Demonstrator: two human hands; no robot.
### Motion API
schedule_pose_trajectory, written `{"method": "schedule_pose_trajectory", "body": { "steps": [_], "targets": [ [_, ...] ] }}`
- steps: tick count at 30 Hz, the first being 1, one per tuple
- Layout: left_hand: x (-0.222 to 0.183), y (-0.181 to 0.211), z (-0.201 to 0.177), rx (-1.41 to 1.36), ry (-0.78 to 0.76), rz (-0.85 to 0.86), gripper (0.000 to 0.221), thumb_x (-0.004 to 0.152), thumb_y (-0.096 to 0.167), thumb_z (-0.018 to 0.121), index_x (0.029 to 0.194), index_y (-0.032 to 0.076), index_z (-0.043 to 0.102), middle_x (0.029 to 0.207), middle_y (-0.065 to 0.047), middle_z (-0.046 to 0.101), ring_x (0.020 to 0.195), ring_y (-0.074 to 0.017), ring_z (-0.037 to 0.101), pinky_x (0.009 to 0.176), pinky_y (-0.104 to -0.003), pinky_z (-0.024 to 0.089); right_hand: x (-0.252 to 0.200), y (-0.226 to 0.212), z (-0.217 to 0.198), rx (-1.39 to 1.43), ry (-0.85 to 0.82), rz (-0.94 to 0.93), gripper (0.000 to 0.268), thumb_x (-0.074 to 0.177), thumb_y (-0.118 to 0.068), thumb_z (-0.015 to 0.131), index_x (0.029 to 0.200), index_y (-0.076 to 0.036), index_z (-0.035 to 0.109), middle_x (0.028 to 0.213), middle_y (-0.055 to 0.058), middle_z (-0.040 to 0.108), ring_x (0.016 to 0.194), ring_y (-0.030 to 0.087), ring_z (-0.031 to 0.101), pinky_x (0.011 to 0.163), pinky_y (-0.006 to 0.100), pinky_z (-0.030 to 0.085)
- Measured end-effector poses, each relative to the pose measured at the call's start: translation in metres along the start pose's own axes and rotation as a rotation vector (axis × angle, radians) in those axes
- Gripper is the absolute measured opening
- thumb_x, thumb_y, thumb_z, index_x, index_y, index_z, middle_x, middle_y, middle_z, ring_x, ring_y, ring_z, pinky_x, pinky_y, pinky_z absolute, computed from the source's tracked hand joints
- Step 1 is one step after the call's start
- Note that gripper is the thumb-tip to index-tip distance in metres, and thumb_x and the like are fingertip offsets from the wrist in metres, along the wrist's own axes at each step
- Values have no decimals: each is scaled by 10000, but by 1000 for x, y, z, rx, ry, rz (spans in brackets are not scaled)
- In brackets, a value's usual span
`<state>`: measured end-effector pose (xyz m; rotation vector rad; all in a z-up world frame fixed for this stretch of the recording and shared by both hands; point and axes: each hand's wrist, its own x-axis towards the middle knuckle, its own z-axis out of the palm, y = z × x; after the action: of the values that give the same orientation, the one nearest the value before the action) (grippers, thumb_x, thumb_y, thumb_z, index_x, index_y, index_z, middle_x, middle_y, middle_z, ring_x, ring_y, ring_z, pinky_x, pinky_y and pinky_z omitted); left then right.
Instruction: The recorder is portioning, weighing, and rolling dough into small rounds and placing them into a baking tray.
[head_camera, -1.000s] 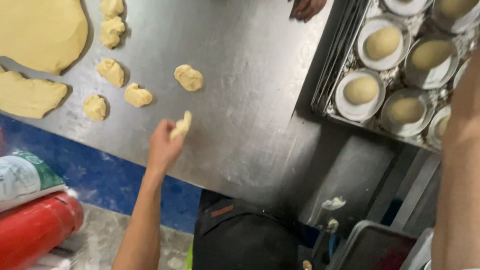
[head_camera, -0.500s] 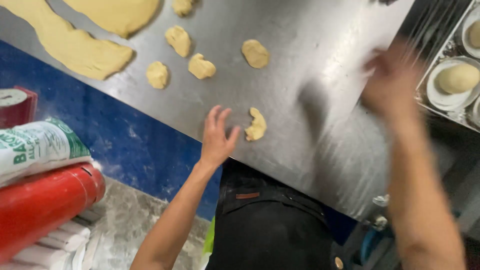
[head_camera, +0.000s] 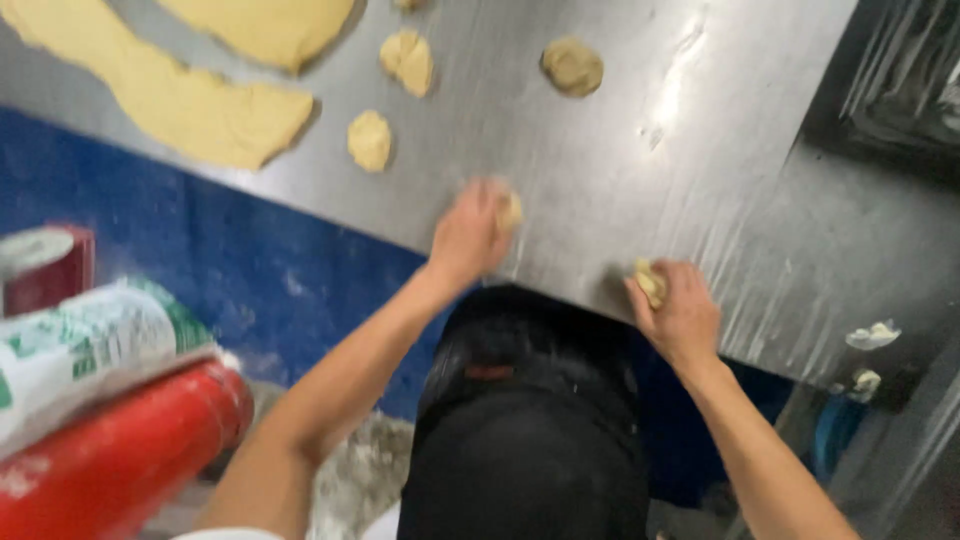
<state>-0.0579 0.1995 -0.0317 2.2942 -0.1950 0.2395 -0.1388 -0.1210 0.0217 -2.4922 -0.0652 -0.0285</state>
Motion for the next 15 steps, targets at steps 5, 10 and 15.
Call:
{"method": "schedule_pose_trajectory", "body": {
  "steps": [5, 10, 15],
  "targets": [
    [25, 10, 40, 311, -149, 133, 630, 698, 507, 800, 1100, 58, 614, 1074, -180, 592, 1000, -366, 539, 804, -522, 424, 64, 61, 56, -269, 335, 85, 284, 866, -276, 820, 943, -52, 663, 1037, 189, 619, 1033, 373, 582, 903, 504, 460],
    [-61, 38, 67, 345, -238, 308, 489, 851, 402, 710, 1261, 146, 640, 1281, -90, 597, 1261, -321, 527, 1054, -480, 405, -15, 35, 66, -183, 169, -57, 224, 880, -254, 779, 961, -82, 662, 1055, 136, 630, 1047, 363, 576, 932, 502, 449],
    [11, 16, 35, 280, -328, 352, 541, 785, 554, 735, 1125, 134, 698, 1138, -185, 599, 1064, -387, 529, 859, -559, 388, 48, 71, 49, -326, 209, -159, 240, 842, -285, 773, 941, -95, 666, 1034, 146, 630, 1016, 369, 586, 893, 526, 432]
  ]
}}
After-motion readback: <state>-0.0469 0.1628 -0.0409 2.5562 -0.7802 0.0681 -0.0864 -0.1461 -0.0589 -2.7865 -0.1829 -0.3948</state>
